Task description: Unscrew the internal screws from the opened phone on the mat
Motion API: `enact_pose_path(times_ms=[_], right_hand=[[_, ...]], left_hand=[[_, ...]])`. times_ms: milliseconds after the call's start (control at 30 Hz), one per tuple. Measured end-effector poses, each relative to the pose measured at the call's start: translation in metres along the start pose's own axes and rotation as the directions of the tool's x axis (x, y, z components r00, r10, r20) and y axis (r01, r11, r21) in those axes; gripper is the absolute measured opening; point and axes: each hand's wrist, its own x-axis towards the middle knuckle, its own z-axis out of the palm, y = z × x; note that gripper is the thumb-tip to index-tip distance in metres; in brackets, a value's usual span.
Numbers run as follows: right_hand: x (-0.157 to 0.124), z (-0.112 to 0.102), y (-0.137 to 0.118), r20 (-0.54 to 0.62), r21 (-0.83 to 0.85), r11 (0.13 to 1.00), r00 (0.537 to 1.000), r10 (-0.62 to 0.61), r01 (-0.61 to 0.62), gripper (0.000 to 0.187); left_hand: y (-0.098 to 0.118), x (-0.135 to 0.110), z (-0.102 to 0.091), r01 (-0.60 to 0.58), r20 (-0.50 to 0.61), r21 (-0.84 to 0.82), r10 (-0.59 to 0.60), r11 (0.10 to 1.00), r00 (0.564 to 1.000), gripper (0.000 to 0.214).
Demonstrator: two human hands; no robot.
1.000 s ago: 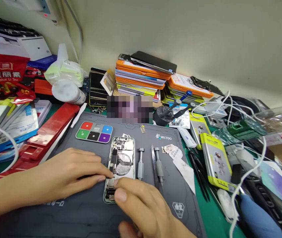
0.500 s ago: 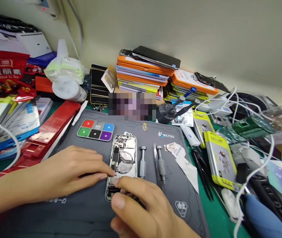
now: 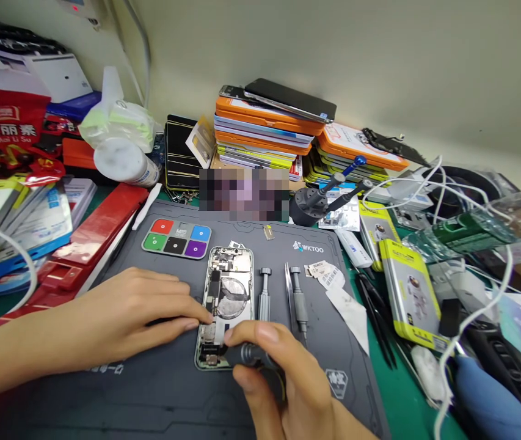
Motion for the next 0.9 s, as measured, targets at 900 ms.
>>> enact_pose_path(times_ms=[900], right_hand=[[0.005, 0.0069, 0.003, -0.035, 0.174, 0.964, 0.977, 0.212, -0.203, 0.065]], left_hand=[[-0.0005, 0.0013, -0.0007, 0.009, -0.003, 0.018, -0.009, 1.0, 1.0, 0.023]])
